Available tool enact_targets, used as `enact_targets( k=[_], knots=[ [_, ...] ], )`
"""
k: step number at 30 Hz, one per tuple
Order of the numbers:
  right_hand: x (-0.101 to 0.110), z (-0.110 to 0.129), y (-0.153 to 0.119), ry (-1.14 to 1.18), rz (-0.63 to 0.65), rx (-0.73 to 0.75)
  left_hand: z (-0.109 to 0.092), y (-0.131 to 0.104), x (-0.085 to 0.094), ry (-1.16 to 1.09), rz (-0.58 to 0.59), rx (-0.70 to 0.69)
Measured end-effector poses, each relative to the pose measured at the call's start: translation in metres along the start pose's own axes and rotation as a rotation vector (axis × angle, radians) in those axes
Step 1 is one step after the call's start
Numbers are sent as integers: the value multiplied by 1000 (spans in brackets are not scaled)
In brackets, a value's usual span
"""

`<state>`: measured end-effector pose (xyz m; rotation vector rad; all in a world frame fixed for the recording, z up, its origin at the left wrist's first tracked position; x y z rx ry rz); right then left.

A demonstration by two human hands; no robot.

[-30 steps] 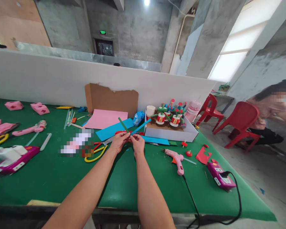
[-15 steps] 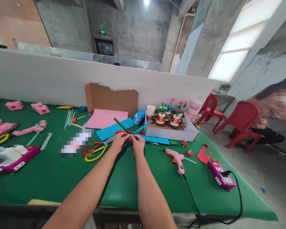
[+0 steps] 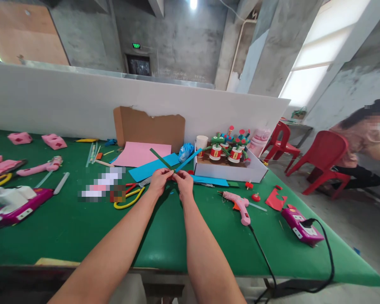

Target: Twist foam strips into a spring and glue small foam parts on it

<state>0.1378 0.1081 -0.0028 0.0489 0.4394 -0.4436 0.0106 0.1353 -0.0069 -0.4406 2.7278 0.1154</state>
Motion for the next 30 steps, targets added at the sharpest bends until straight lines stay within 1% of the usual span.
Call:
enact_targets(
  k=[4,8,11,13,18,22,26,30],
  knots=[
    [1,0,2,41,-31,-7,-1,-2,-3,-22,10,17],
    [3,7,4,-47,-55,105,-6,-8,-7,-58,33,28],
    [5,9,5,-105,-70,151,-10,-9,-5,-63,4,13],
    [2,8,4,-104,-47,141,-11,-9,-2,-50,-26,0],
    [-1,4,1,-25,-23,51,-8,-7,-2,-57,-25,20],
    [-4,1,-1,31,1,-4,-7,-6,2,-49,-61,22],
    [0,1,2,35,-34,6,-7,-7,-1,-13,-24,20],
    [0,3,3,12,-14,36,-7,-9,-3,-21,-11,26]
  ],
)
Point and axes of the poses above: each hand's wrist, its own y-axis towards the middle knuckle, its own x-axis out of the back of the hand, z = x × y, the point moved 10 cm from there along y, towards the middle knuckle, and after that the axes turned 14 degrees about -z, right-handed, at the moved point
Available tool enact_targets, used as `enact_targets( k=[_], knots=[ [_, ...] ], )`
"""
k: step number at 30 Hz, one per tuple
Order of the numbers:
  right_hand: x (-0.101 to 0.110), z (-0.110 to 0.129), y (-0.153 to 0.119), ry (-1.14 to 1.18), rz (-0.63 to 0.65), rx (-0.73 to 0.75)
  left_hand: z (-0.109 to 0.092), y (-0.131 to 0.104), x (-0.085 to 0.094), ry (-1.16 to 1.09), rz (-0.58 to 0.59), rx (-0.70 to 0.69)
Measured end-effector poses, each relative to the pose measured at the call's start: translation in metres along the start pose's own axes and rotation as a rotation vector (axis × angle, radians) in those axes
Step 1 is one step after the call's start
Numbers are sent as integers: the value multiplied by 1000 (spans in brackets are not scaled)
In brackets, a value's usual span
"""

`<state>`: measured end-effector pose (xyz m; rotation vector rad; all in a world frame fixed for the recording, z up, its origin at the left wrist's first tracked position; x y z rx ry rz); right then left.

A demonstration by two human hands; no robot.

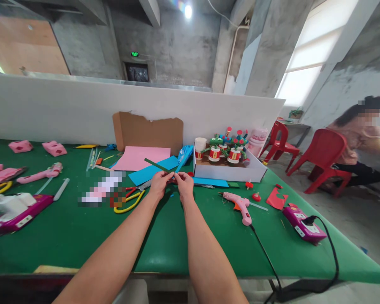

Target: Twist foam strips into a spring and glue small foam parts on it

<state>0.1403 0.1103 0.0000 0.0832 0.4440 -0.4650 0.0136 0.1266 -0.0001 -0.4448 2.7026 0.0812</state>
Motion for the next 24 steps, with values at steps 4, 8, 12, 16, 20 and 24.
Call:
enact_targets(
  k=[4,8,12,16,20,24],
  knots=[
    [-1,0,0,11,22,0,2,0,-1,-30,16,24],
    [-5,-3,-2,23,56,-38,0,1,1,-31,-15,27],
    [-2,-2,-2,39,22,-61,-2,-2,1,-28,-29,44],
    [0,0,-2,8,19,-51,-3,-4,-2,10,10,44],
    [-1,2,-3,12,17,-48,-3,-1,0,2,0,33],
    [-1,3,-4,65,6,-56,-2,2,4,-50,-49,28]
  ],
)
Point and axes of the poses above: each hand's wrist, its own y-axis towards the middle knuckle, its own x-axis out of the back of the hand, z = x × y, the point moved 10 cm from there along y, towards the middle knuckle, and after that the axes turned 14 degrees about -z, right-handed, at the moved point
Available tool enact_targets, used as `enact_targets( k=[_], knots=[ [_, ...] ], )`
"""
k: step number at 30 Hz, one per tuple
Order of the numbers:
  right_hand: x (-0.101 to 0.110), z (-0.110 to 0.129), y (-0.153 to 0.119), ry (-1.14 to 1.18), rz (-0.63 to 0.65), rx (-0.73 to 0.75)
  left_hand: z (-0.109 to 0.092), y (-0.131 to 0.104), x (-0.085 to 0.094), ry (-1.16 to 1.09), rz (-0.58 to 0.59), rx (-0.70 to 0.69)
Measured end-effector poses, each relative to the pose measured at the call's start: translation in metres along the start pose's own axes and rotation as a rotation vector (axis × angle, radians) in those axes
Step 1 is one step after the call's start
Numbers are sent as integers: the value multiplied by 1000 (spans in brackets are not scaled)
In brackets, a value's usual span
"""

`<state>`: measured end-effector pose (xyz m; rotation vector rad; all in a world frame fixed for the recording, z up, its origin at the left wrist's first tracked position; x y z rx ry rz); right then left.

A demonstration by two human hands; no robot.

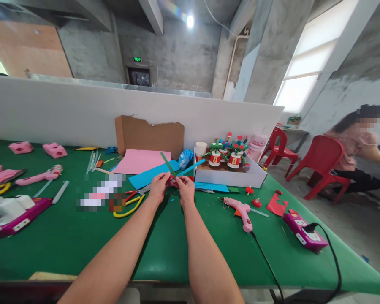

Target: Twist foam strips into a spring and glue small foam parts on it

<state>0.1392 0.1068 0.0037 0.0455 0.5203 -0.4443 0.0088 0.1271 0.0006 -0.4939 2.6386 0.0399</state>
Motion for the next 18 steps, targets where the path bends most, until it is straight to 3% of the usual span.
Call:
enact_targets(
  k=[7,18],
  knots=[
    [6,1,1,1,-49,13,9,-3,-11,115,122,-11],
    [6,-5,3,-35,-33,-29,3,-2,-8,146,97,-45]
  ],
)
Point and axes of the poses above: each hand's wrist, its own y-axis towards the middle knuckle, its own x-axis out of the back of the hand, z = x × y, the point moved 10 cm from there along y, towards the middle knuckle, and after that the axes turned 14 degrees about -z, right-handed, at the moved point
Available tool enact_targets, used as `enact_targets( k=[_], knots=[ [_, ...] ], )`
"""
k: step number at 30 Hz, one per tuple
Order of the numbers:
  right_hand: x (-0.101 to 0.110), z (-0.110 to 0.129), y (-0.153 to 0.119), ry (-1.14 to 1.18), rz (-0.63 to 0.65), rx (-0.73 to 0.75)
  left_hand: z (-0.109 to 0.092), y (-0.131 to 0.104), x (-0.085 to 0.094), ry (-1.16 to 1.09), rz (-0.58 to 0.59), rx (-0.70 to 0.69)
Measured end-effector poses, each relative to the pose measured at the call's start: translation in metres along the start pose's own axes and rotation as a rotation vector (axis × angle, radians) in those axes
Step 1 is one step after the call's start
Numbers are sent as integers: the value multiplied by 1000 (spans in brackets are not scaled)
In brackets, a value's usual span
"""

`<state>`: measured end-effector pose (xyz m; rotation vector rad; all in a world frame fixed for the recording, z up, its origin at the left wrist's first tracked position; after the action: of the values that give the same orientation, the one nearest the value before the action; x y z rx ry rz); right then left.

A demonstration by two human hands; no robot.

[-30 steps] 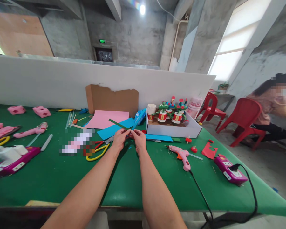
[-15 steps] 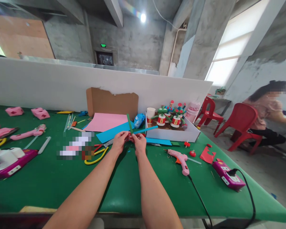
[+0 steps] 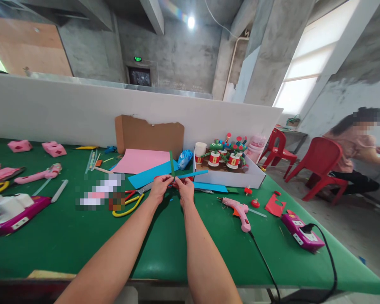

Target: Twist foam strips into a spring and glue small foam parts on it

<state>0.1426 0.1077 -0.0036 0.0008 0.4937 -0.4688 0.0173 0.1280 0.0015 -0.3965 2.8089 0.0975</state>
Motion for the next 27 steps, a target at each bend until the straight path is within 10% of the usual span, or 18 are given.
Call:
enact_targets(
  k=[27],
  knots=[
    [-2,-8,-3,96,50,-160,-3,-4,-5,-59,55,34]
  ],
)
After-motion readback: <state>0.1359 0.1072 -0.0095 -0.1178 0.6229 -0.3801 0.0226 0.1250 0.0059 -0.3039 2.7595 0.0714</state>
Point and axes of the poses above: each hand's wrist, its own y-axis towards the middle knuckle, its own x-axis out of the back of the hand, z = x × y, the point moved 10 cm from there along y, towards the middle knuckle, and after that the axes turned 14 degrees about -z, right-handed, at the moved point
